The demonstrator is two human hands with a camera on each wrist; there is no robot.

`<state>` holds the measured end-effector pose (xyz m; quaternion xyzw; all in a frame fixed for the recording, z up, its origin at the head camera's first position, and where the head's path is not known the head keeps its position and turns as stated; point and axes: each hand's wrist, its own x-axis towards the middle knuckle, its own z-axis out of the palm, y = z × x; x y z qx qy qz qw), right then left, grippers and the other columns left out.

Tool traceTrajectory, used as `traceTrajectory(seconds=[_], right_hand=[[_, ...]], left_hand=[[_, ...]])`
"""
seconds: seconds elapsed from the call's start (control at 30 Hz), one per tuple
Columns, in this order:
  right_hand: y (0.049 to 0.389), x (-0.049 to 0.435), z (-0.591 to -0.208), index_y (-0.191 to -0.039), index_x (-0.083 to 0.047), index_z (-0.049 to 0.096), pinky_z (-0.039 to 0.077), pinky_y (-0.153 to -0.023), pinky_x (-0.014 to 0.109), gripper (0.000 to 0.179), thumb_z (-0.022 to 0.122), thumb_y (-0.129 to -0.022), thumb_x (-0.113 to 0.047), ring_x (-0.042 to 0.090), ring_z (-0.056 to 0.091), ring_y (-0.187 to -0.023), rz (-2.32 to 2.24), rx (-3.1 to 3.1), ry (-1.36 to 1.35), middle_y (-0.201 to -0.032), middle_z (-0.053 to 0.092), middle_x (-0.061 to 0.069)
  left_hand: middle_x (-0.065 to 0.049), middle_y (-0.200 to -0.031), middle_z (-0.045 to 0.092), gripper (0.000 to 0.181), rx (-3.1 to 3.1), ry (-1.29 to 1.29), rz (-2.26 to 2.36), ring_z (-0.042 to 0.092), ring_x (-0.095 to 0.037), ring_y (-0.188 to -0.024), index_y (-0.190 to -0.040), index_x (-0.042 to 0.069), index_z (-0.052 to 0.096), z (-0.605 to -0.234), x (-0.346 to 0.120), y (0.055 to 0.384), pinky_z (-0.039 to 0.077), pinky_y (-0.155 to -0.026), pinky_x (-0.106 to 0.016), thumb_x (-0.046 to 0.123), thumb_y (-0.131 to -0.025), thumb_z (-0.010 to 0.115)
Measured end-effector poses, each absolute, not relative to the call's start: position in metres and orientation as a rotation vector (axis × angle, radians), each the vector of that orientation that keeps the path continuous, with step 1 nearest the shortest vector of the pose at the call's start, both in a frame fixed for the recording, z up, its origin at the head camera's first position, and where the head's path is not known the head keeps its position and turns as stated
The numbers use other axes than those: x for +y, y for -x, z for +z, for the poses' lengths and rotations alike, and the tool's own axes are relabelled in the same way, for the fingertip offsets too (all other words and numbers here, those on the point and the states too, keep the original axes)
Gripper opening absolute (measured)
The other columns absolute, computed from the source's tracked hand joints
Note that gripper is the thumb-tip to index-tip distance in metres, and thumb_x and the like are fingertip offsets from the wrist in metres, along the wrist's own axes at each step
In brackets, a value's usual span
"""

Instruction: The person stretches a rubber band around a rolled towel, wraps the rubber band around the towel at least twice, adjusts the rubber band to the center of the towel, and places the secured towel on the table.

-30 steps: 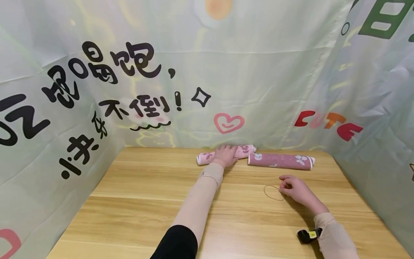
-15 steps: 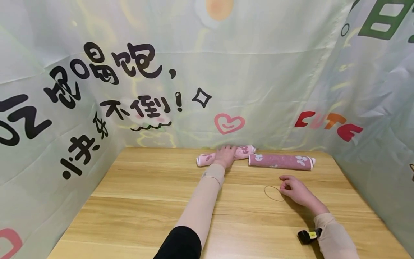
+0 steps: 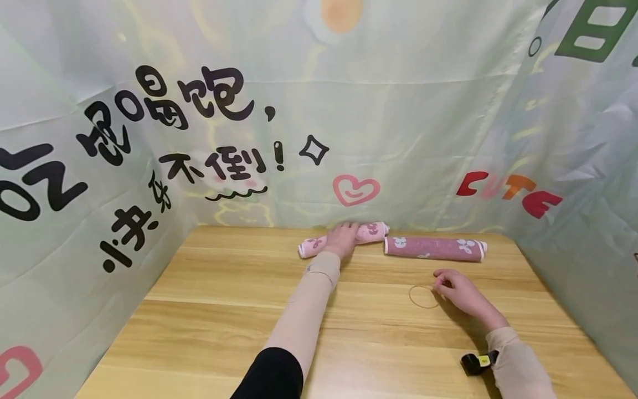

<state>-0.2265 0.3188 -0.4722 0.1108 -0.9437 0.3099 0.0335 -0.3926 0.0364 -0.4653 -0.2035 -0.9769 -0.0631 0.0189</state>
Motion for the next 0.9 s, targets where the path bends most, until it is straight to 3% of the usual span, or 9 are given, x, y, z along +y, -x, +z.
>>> traceTrajectory(seconds=[0.5, 0.6, 0.7, 0.77, 0.83, 0.9], right_hand=[[0.228, 0.314, -0.467, -0.085, -0.003, 0.058, 0.046, -0.100, 0.057, 0.016, 0.058, -0.097, -0.013, 0.048, 0.053, -0.120, 1.088, -2.831, -0.316, -0.124, 0.060, 0.030], [0.229, 0.313, -0.466, -0.086, -0.003, 0.059, 0.049, -0.099, 0.050, 0.017, 0.057, -0.098, -0.014, 0.046, 0.054, -0.120, 1.107, -2.828, -0.301, -0.125, 0.061, 0.028], [0.230, 0.313, -0.465, -0.090, -0.003, 0.060, 0.051, -0.095, 0.034, 0.018, 0.055, -0.099, -0.017, 0.042, 0.058, -0.117, 1.113, -2.835, -0.287, -0.124, 0.062, 0.026], [0.230, 0.312, -0.465, -0.092, -0.003, 0.061, 0.049, -0.090, 0.024, 0.020, 0.054, -0.100, -0.021, 0.035, 0.061, -0.113, 1.116, -2.840, -0.276, -0.122, 0.065, 0.023], [0.231, 0.311, -0.464, -0.096, -0.003, 0.062, 0.047, -0.084, 0.017, 0.023, 0.054, -0.100, -0.023, 0.019, 0.064, -0.104, 1.143, -2.838, -0.272, -0.118, 0.066, 0.020], [0.231, 0.310, -0.464, -0.098, 0.000, 0.061, 0.048, -0.078, 0.018, 0.025, 0.052, -0.101, -0.023, 0.007, 0.063, -0.097, 1.233, -2.824, -0.276, -0.115, 0.067, 0.021]], left_hand=[[-0.006, -0.145, 0.051, 0.041, -2.979, 0.633, -0.297, 0.049, -0.027, -0.132, -0.144, 0.023, 0.041, -0.451, 0.019, 0.377, 0.039, -0.113, -0.047, 0.027, -0.103, 0.045], [-0.006, -0.143, 0.053, 0.041, -2.951, 0.639, -0.312, 0.051, -0.028, -0.130, -0.144, 0.023, 0.042, -0.450, 0.016, 0.374, 0.042, -0.109, -0.048, 0.027, -0.103, 0.046], [-0.005, -0.142, 0.054, 0.041, -2.932, 0.643, -0.336, 0.052, -0.028, -0.130, -0.143, 0.024, 0.042, -0.450, 0.014, 0.372, 0.044, -0.107, -0.049, 0.028, -0.103, 0.047], [-0.004, -0.142, 0.053, 0.042, -2.923, 0.648, -0.347, 0.052, -0.027, -0.130, -0.144, 0.025, 0.042, -0.450, 0.012, 0.371, 0.044, -0.107, -0.050, 0.030, -0.102, 0.047], [-0.003, -0.143, 0.053, 0.042, -2.922, 0.654, -0.355, 0.051, -0.027, -0.130, -0.144, 0.025, 0.042, -0.449, 0.010, 0.368, 0.043, -0.108, -0.051, 0.029, -0.102, 0.047], [-0.003, -0.144, 0.053, 0.043, -2.912, 0.662, -0.366, 0.052, -0.028, -0.130, -0.145, 0.025, 0.042, -0.449, 0.008, 0.366, 0.042, -0.108, -0.052, 0.029, -0.102, 0.048]])
